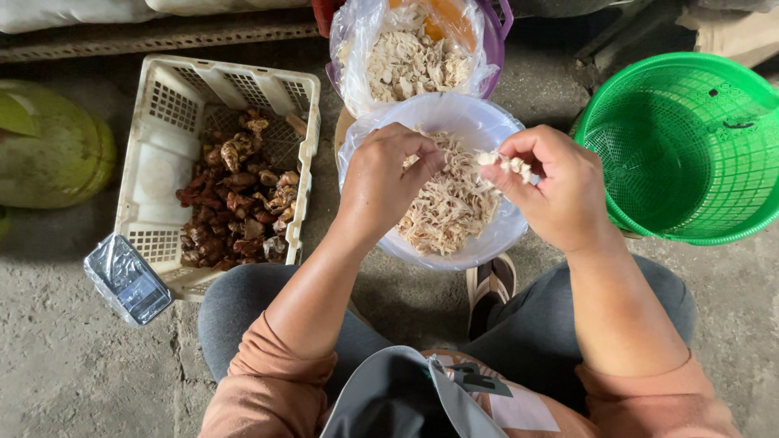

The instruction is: The person sits on the floor and shreds white coconut meat by hand, pulling it into fine strands and placing them into a plastic-lined bowl. They repeatedly reach into a larger bag to retrieve more coconut pieces and continue shredding.

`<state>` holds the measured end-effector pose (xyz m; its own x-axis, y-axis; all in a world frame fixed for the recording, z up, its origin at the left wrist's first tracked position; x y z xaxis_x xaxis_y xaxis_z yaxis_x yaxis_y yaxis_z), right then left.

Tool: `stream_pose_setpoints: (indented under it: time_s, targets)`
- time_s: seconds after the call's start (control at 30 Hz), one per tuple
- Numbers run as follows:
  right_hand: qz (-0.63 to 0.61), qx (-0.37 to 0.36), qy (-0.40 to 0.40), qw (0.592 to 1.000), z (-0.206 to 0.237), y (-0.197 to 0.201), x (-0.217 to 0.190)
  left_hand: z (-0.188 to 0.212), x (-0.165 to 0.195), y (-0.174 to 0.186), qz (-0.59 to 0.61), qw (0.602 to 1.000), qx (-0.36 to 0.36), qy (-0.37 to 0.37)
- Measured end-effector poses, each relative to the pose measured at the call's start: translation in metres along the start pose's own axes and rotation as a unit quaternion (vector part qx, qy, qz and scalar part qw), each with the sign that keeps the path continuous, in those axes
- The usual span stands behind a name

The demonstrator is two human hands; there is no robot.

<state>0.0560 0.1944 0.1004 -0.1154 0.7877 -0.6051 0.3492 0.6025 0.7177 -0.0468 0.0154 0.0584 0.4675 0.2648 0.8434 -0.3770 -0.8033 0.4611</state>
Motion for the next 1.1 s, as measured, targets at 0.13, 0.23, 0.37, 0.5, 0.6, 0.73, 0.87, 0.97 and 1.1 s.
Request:
stream_pose_setpoints:
  time_s: [0.13, 0.23, 0.37, 0.5, 0.6, 0.73, 0.87, 0.97, 1.1]
  targets:
    - [-0.047, -0.018, 0.012, 0.999, 0.002, 0.001, -0.002, 0.001, 0.0, 0.0, 0.017, 1.0, -0.004, 0.01]
    - [-0.064, -0.012, 0.002, 0.998, 0.002, 0.003, -0.004, 0.0, -0.006, 0.001, 0.022, 0.998, -0.024, 0.061]
    - [-0.036, 0.042, -0.001, 0.998, -0.003, 0.01, -0.006, -0.004, -0.006, 0.004, 0.01, 0.999, -0.017, 0.046]
    - [0.08, -0.154, 0.063, 0.983, -0.021, -0.02, -0.005, -0.005, -0.006, 0.007, 0.038, 0.999, 0.026, -0.01]
    - [0.106, -0.233, -0.019, 0.966, -0.045, -0.057, 0.013, -0.005, -0.014, 0.003, 0.035, 0.999, 0.008, 0.03]
    - [0.136, -0.31, 0.066, 0.938, -0.068, -0.112, 0.015, -0.006, -0.02, 0.001, 0.082, 0.996, 0.015, 0.044]
    - [0.182, -0.439, -0.039, 0.879, -0.062, -0.122, 0.03, -0.008, -0.019, 0.001, 0.063, 0.997, 0.029, 0.046]
    - [0.247, -0.433, -0.088, 0.862, -0.062, -0.081, 0.037, -0.008, -0.015, 0.002, 0.068, 0.996, 0.031, 0.041]
    - [0.15, -0.338, -0.026, 0.929, -0.063, -0.02, 0.011, -0.007, -0.006, 0.002, 0.077, 0.996, -0.012, 0.029]
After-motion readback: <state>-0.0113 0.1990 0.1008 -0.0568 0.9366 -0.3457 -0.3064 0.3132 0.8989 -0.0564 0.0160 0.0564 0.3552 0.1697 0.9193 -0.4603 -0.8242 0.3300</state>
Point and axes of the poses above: each hand's wrist, its own z-axis away from the middle knuckle, its own y-axis out of the back of the hand, x = y × z, the point moved 5 cm from there along -z, towards the middle knuckle, and after that the axes turned 2 degrees about z, right-handed, at the moved point
